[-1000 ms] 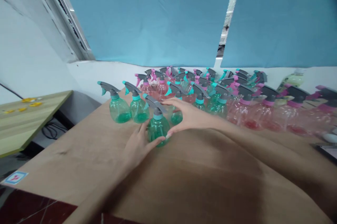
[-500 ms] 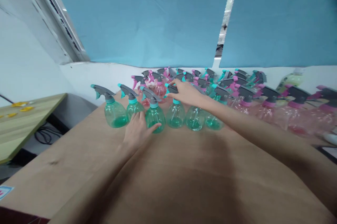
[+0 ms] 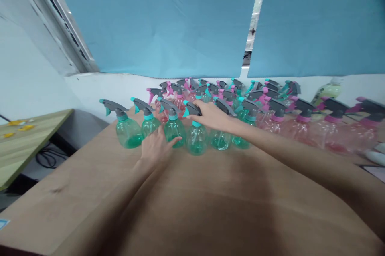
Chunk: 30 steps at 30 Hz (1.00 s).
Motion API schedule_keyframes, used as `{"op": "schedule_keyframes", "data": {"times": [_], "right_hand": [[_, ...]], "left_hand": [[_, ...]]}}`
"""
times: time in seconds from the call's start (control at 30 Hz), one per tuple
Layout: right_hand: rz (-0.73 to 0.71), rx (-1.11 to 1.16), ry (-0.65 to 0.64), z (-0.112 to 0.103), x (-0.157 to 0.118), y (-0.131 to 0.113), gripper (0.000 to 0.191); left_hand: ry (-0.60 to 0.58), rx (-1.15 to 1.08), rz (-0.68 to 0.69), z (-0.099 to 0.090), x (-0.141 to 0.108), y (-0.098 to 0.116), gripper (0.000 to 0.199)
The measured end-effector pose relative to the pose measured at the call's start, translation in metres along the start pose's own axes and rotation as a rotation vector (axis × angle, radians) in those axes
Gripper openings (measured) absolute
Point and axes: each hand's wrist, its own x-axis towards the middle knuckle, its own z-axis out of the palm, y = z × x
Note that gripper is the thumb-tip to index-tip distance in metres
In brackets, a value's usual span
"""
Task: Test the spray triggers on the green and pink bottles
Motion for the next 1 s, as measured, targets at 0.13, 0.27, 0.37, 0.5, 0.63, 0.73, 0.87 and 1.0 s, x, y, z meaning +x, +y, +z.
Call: {"op": "schedule_keyframes", "data": {"times": [0.13,0.27,0.37,0.5,0.63,0.73,0.87,1.0], "right_hand": [[0.011,0.082,-0.042,-0.002,-0.013,-0.004,0.046],[-0.023,0.116,-0.079,-0.008,-0.028,-0.003,0.049],[-0.049,0.113,-0.099,-0.015,-0.042,-0.001,0.046],[-0.092,0.174,-0.117,-0.023,-0.068,0.001,0.04],[-0.133,0.241,-0.108,-0.034,-0.103,0.003,0.034],[-0.148,0.276,-0.08,-0.045,-0.13,0.007,0.034],[-0.119,0.372,-0.053,-0.055,-0.159,0.023,0.051],[-0.016,0.514,-0.001,-0.057,-0.184,0.045,0.064]], "left_hand": [[-0.09,0.019,-0.081,-0.013,-0.011,0.005,0.075],[-0.135,-0.049,-0.134,-0.028,-0.031,0.014,0.07],[-0.218,-0.317,-0.09,-0.031,-0.051,0.026,0.06],[-0.185,-0.517,0.065,-0.024,-0.077,0.052,0.067],[-0.197,-0.664,0.191,-0.021,-0.094,0.082,0.067],[-0.234,-0.747,0.233,-0.024,-0.104,0.104,0.063],[-0.223,-0.822,0.326,-0.023,-0.115,0.133,0.06],[-0.235,-0.886,0.413,-0.02,-0.12,0.162,0.061]]}}
